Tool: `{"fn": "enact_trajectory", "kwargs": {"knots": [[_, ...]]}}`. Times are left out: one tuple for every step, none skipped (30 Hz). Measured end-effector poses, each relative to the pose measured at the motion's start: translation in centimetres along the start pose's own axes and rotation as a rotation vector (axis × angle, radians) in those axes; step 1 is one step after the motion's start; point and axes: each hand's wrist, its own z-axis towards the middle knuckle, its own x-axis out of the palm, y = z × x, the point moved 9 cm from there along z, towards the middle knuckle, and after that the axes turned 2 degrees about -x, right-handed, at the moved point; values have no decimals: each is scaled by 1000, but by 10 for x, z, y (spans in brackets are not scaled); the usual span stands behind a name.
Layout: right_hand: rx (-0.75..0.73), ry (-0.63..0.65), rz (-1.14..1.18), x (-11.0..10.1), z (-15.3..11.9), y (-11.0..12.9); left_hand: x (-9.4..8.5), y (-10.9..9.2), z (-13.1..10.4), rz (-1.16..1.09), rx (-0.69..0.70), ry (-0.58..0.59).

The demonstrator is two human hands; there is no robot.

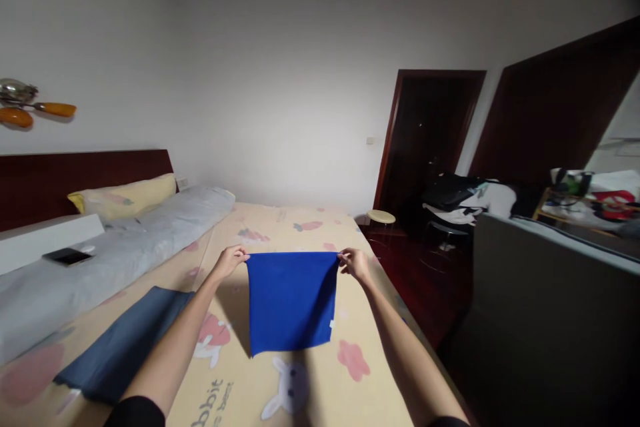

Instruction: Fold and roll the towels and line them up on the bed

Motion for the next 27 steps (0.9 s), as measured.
{"fn": "enact_trajectory", "kwargs": {"knots": [[14, 2, 28, 4, 5, -2, 1, 0, 6, 7, 8, -13], [20, -2, 57, 6, 10, -2, 1, -1, 12, 15, 18, -31], [17, -11, 85, 6, 15, -1, -1, -4, 18, 26, 29, -49], [6, -21, 109, 4, 18, 1, -4, -7, 22, 38, 41, -69], [-10, -29, 129, -1, 19, 3, -8, -10, 25, 52, 52, -86], [-29, -31, 143, -6, 18, 4, -13, -13, 24, 68, 62, -102], [-47, -23, 150, -12, 13, 4, -18, -14, 20, 87, 71, -113], [-63, -7, 149, -17, 5, 2, -21, -14, 12, 108, 77, -119], [-74, 18, 141, -20, -7, -2, -22, -12, 0, 131, 80, -116], [-78, 49, 125, -21, -22, -9, -20, -8, -17, 158, 75, -107], [-76, 85, 104, -20, -41, -19, -14, -2, -38, 187, 62, -92], [-68, 122, 77, -15, -63, -31, -4, 7, -62, 218, 43, -68], [-56, 159, 46, -8, -87, -45, 8, 18, -90, 250, 14, -44], [-41, 192, 10, 0, -112, -60, 24, 30, -119, 280, -20, -16], [-26, 221, -30, 10, -138, -76, 41, 42, -149, 305, -54, 18], [-13, 244, -75, 20, -164, -90, 58, 54, -178, 326, -88, 46], [-4, 257, -124, 30, -188, -104, 75, 66, -206, 343, -119, 79], [4, 262, -172, 38, -211, -117, 90, 78, -231, 362, -151, 108], [14, 261, -216, 45, -232, -128, 104, 90, -254, 391, -179, 149], [24, 261, -250, 50, -250, -138, 114, 101, -273, 441, -205, 189], [32, 264, -281, 55, -266, -148, 120, 110, -288, 493, -225, 221], [35, 269, -312, 59, -279, -157, 124, 118, -300, 542, -236, 249], [31, 280, -343, 62, -291, -165, 126, 124, -308, 582, -239, 269], [17, 289, -376, 66, -301, -173, 125, 128, -313, 607, -236, 281], [-7, 293, -411, 69, -309, -179, 125, 130, -316, 619, -228, 293], [-38, 282, -453, 71, -316, -184, 125, 132, -318, 624, -222, 307], [-70, 255, -496, 72, -322, -188, 125, 132, -320, 627, -219, 319]]}}
